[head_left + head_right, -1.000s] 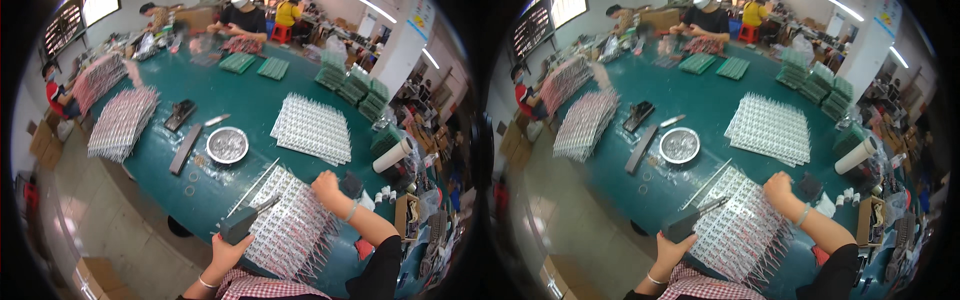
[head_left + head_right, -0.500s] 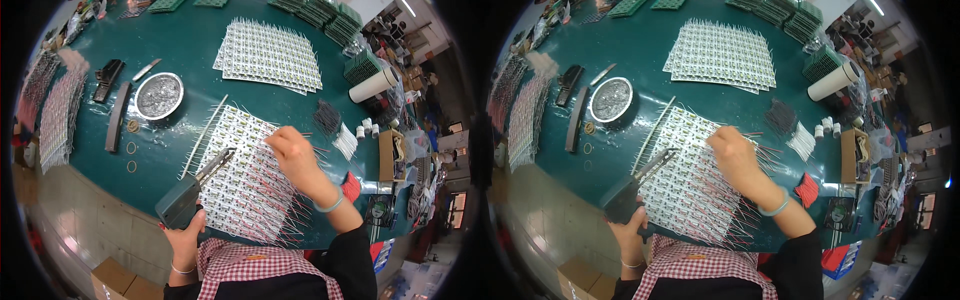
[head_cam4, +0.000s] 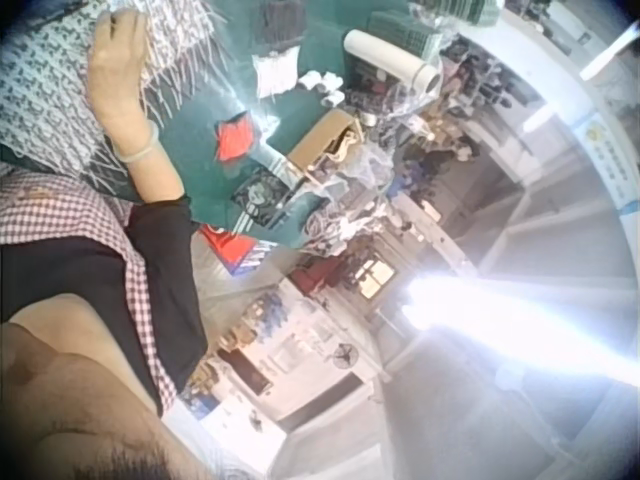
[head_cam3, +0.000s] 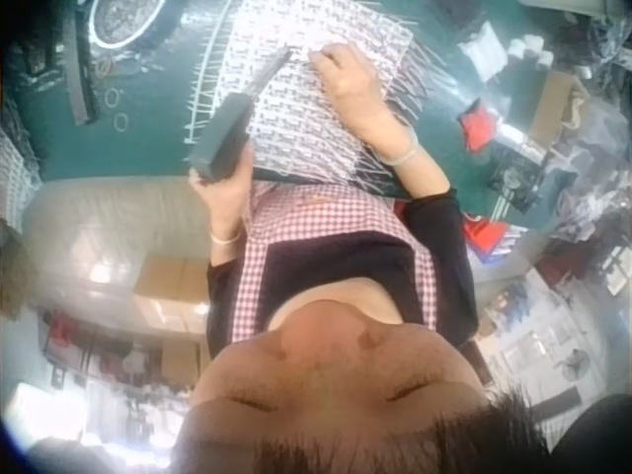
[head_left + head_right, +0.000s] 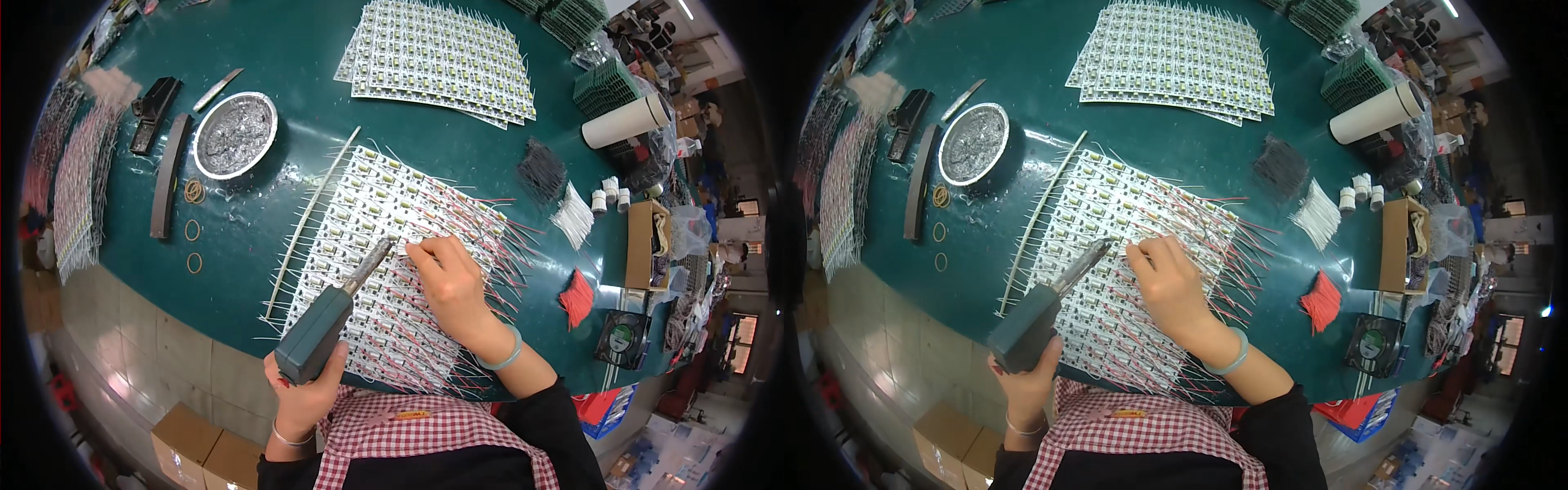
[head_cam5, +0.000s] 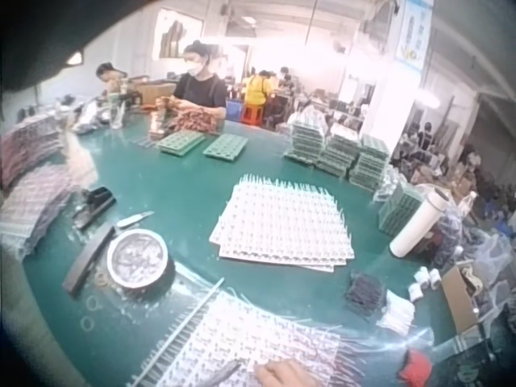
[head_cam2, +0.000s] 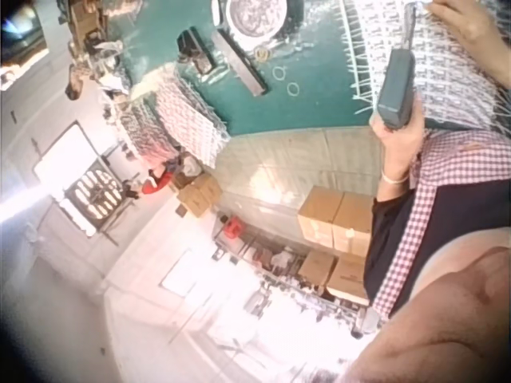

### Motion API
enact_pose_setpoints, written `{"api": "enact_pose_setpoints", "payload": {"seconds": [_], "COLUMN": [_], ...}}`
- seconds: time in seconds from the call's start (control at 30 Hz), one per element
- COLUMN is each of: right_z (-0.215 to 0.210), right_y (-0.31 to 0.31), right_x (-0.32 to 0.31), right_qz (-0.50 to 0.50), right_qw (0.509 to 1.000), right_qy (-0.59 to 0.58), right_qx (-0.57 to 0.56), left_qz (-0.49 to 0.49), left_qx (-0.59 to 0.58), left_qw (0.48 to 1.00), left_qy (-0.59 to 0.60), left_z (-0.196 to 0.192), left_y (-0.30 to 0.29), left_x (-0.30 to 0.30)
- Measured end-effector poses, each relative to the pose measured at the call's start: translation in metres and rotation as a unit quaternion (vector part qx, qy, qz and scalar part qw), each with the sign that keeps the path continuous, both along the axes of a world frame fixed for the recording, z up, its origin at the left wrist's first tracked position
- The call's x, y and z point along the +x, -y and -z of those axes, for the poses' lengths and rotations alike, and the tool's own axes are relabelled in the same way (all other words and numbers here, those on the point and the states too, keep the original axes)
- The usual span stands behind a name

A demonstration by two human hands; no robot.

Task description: The person uses a soldering iron to attach red and white wires to a grid of LED modules on a green workbench. They repeatedly pick up wires, position them on the circuit board, and apply heat to secure the connections. The workspace is organized with stacks of LED boards and piles of wires.

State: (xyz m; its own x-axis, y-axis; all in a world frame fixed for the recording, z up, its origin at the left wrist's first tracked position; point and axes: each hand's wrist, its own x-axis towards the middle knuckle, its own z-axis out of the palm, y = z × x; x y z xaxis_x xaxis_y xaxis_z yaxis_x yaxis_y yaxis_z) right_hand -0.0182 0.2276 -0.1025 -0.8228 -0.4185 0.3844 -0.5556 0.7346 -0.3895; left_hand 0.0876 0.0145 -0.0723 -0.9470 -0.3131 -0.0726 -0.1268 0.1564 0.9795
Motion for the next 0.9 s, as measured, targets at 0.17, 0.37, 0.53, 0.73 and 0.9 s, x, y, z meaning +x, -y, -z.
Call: {"api": "enact_pose_setpoints", "payload": {"seconds": [0.17, 0.37, 0.53, 0.73, 0.9], "right_z": [-0.002, -0.003, -0.006, -0.007, -0.007], "right_y": [0.0, 0.002, 0.002, 0.001, 0.001], "right_x": [0.0, 0.0, 0.0, 0.0, 0.0], "right_qz": [0.001, 0.003, 0.003, -0.001, -0.005], "right_qw": [1.0, 1.0, 1.0, 1.0, 1.0], "right_qy": [-0.005, -0.007, -0.006, -0.001, 0.002], "right_qx": [0.013, 0.022, 0.018, 0.022, 0.022], "left_qz": [0.023, 0.044, 0.031, 0.049, 0.062], "left_qx": [-0.041, -0.079, -0.056, -0.095, -0.12], "left_qw": [0.999, 0.995, 0.997, 0.994, 0.99], "left_qy": [0.001, -0.034, -0.031, -0.028, -0.039], "left_z": [-0.006, -0.001, -0.002, -0.004, -0.005], "left_y": [-0.007, -0.007, -0.012, -0.012, -0.01], "left_x": [-0.009, -0.012, -0.015, -0.016, -0.017]}}
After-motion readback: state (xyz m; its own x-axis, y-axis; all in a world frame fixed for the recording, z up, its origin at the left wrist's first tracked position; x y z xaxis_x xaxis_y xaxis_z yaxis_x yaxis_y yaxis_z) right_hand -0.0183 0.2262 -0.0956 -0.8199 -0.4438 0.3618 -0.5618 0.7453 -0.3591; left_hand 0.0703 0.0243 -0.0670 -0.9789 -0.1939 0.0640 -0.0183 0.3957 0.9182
